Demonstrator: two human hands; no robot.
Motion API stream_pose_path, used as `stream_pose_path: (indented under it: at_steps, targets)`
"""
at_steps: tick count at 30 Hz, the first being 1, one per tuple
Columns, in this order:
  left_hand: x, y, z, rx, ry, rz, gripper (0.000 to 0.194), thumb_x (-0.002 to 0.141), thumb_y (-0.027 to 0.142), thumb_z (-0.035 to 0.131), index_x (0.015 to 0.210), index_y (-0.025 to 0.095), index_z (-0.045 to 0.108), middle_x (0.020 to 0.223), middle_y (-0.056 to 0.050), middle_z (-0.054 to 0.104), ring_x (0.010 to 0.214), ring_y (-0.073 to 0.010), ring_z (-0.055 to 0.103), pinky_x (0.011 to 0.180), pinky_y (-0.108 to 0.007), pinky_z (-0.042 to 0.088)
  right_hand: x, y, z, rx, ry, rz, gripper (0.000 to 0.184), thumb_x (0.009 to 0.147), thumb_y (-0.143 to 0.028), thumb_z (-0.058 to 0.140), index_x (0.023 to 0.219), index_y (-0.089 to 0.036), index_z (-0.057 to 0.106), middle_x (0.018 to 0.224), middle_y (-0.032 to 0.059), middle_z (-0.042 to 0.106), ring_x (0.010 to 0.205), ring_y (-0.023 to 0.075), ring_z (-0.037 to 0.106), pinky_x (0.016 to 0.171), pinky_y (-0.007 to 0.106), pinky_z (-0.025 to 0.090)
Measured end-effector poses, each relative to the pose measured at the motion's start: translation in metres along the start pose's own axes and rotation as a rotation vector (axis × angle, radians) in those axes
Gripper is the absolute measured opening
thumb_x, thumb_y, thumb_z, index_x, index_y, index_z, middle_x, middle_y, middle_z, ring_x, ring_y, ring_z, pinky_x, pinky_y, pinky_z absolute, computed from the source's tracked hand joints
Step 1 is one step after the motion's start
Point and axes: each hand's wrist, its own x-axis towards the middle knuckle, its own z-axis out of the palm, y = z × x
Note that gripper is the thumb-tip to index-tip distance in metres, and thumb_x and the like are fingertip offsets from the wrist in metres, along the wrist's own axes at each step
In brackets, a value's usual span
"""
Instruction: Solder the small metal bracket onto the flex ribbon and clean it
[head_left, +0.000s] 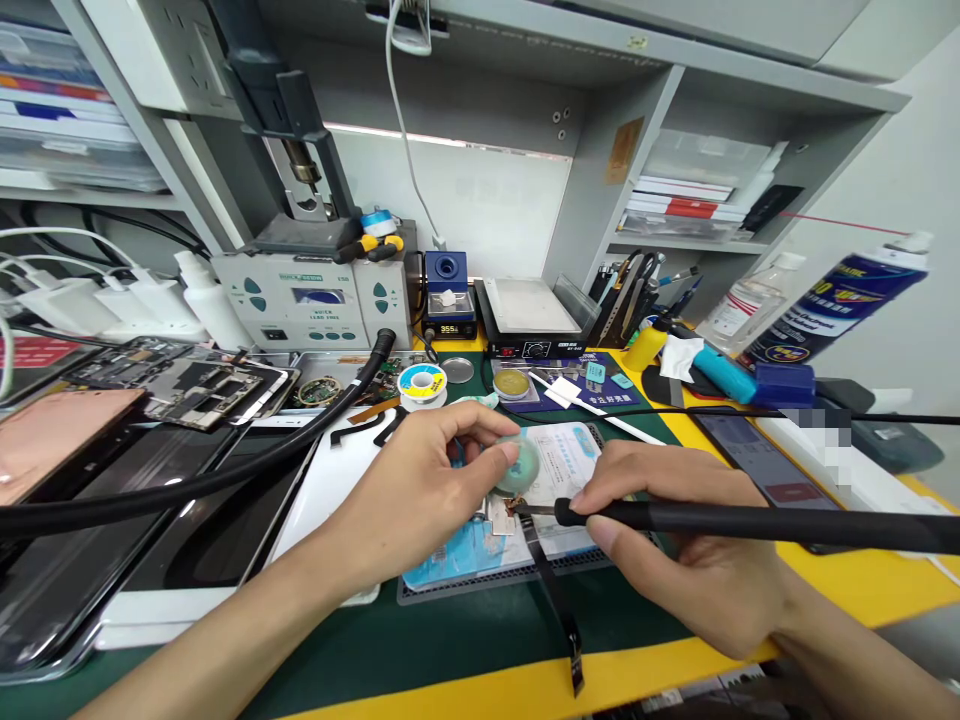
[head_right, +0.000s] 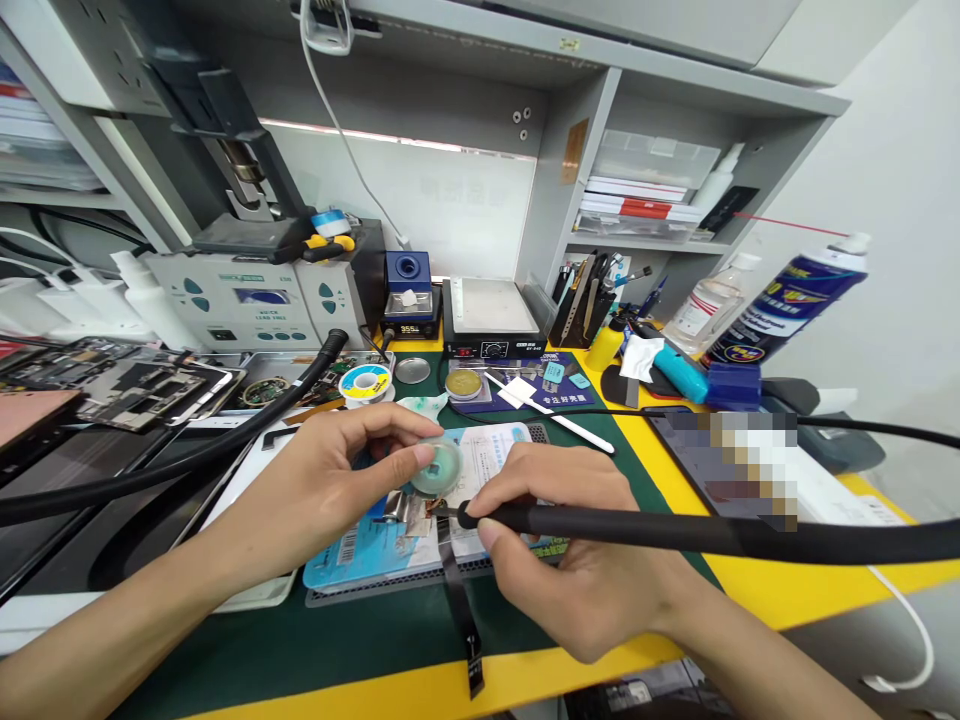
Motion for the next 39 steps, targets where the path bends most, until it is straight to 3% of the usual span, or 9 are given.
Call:
stream_pose_path:
  at_steps: [20,31,39]
  targets:
    - [-0.0012,-0.0004,-0.0001,0.002,-0.009,-0.022,0.026,0.089,0.044,0.061,0.097,0.022,0.071,0.080,-0.002,0.066,0.066,-0.0170,0.059,0.053,-0.026,0.044,0.0032,-0.0010,0.0007,-0.063,0.019,0.007,0.020,0.080,-0.006,0.064,0.091,-0.022,0.070,0.073,0.0010,0.071,0.062,0.0162,0.065,0.060,0.029,0.053]
    - [-0.0002,-0.0016,0.0010,0.002,-0.001,0.015,0.021,0.090,0.040,0.063,0.096,0.022,0.072,0.081,0.000,0.068,0.071,-0.0162,0.060,0.061,-0.026,0.046,-0.0021,0.0015,-0.0006,-0.001,0.024,0.009,0.023,0.078,-0.005,0.064,0.090,-0.023,0.072,0.076,0.0022,0.072,0.066,0.0184,0.066,0.064,0.031,0.054]
    - [-0.0010,-0.0017,0.0003,-0.004,-0.009,0.012,0.021,0.090,0.040,0.063,0.097,0.022,0.072,0.083,0.000,0.068,0.072,-0.0160,0.060,0.061,-0.026,0.046,0.0018,0.0008,-0.0038,0.101,0.080,0.107,0.017,0.080,-0.007,0.065,0.084,-0.022,0.072,0.067,-0.0001,0.068,0.058,0.0145,0.060,0.055,0.026,0.049]
